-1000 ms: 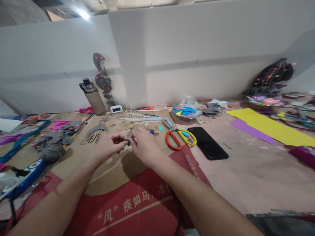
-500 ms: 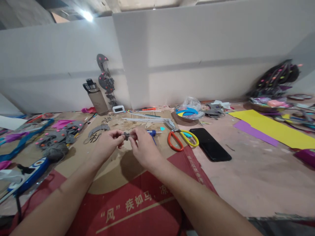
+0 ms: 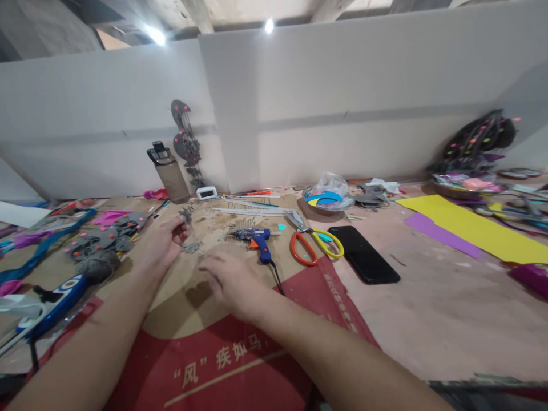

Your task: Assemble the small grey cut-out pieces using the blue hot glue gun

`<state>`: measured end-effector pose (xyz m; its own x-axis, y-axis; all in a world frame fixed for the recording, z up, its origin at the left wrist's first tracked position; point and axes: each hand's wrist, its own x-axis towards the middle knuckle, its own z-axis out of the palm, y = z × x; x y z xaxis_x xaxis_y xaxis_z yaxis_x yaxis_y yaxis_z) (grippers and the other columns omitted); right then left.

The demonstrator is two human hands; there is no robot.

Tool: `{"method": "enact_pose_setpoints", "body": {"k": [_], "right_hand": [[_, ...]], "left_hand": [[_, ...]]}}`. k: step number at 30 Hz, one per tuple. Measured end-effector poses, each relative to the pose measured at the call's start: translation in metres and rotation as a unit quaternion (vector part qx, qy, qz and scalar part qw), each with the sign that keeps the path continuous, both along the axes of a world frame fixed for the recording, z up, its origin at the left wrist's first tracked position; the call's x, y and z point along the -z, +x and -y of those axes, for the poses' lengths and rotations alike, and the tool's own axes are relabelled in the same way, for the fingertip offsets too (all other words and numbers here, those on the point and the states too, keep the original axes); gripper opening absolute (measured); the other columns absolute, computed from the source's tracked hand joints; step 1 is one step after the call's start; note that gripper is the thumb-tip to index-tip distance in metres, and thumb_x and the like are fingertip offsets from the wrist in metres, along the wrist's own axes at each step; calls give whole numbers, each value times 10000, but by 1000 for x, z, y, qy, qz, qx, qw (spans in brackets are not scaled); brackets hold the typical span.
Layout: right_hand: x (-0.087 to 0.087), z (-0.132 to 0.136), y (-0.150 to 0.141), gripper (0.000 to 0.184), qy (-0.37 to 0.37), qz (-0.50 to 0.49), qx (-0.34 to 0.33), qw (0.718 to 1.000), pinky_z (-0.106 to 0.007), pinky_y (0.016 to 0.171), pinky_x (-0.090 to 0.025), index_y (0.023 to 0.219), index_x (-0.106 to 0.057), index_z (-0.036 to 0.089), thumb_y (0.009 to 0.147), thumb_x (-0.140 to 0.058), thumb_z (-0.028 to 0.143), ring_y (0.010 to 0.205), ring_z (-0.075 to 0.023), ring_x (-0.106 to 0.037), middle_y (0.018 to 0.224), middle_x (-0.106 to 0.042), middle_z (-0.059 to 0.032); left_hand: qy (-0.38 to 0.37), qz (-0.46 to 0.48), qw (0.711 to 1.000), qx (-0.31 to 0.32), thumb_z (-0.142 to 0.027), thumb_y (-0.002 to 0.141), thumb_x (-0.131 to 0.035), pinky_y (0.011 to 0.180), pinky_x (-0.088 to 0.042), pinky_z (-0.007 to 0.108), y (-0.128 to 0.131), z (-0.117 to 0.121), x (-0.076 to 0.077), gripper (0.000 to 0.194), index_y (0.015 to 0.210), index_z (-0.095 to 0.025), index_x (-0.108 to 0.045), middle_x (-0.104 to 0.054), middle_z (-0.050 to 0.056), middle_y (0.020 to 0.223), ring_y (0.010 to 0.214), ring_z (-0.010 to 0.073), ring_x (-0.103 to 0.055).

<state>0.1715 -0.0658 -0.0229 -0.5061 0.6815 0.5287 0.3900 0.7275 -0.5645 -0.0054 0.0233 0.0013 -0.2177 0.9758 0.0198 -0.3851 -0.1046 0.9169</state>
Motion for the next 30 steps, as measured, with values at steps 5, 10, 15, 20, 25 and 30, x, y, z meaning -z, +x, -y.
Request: {"method": "enact_pose_setpoints", "body": {"k": [5, 10, 15, 20, 25, 30], "right_hand": [[-24, 22, 6, 191, 105, 86, -179, 974, -275, 782, -420, 820, -657, 239, 829, -548, 396, 860, -146, -561, 922, -647, -21], [-36, -1, 36, 263, -3, -87, 84, 993, -272, 668, -423, 798, -566, 194, 905, -381, 347, 732, -141, -549, 770, -597, -29], [-2, -43, 63, 262, -103, 110, 343, 927, -320, 600, -399, 866, -544, 159, 796, -540, 411, 694, -221, -567, 767, -612, -102], [28, -57, 59, 167, -115, 228, 364, 896, -334, 656, -410, 822, -585, 113, 735, -580, 255, 807, -281, -593, 858, -625, -204], [18, -64, 67, 221, -285, 114, 343, 888, -273, 577, -405, 887, -569, 133, 723, -527, 275, 687, -202, -589, 773, -626, -101], [-5, -53, 62, 223, -228, -158, 224, 934, -274, 613, -464, 943, -503, 187, 726, -455, 210, 667, -146, -556, 793, -570, -22]], "left_hand": [[-52, 84, 994, -45, -73, 706, -539, 425, -418, 92, -16, -11, -7, 67, 674, -121, -574, -590, 19, 609, 479, 34, -503], [-44, 77, 996, -9, -110, 705, -576, 410, -408, 106, -7, -4, -5, 21, 697, -129, -581, -589, 17, 617, 476, 39, -504], [-2, 20, 999, 39, -176, 629, -675, 396, -377, 137, 5, 8, -1, 134, 705, -140, -571, -550, -21, 604, 485, 49, -496], [13, -4, 996, 88, -225, 579, -746, 387, -318, 139, 12, 15, 2, 225, 708, -137, -585, -507, -37, 588, 486, 41, -458], [14, -20, 994, 105, -247, 584, -760, 369, -266, 135, 14, 14, 7, 231, 690, -118, -600, -507, -30, 585, 461, 26, -404], [-11, -18, 996, 82, -255, 585, -755, 373, -292, 140, 14, 14, 8, 233, 672, -116, -590, -547, -8, 631, 472, 34, -430]]}}
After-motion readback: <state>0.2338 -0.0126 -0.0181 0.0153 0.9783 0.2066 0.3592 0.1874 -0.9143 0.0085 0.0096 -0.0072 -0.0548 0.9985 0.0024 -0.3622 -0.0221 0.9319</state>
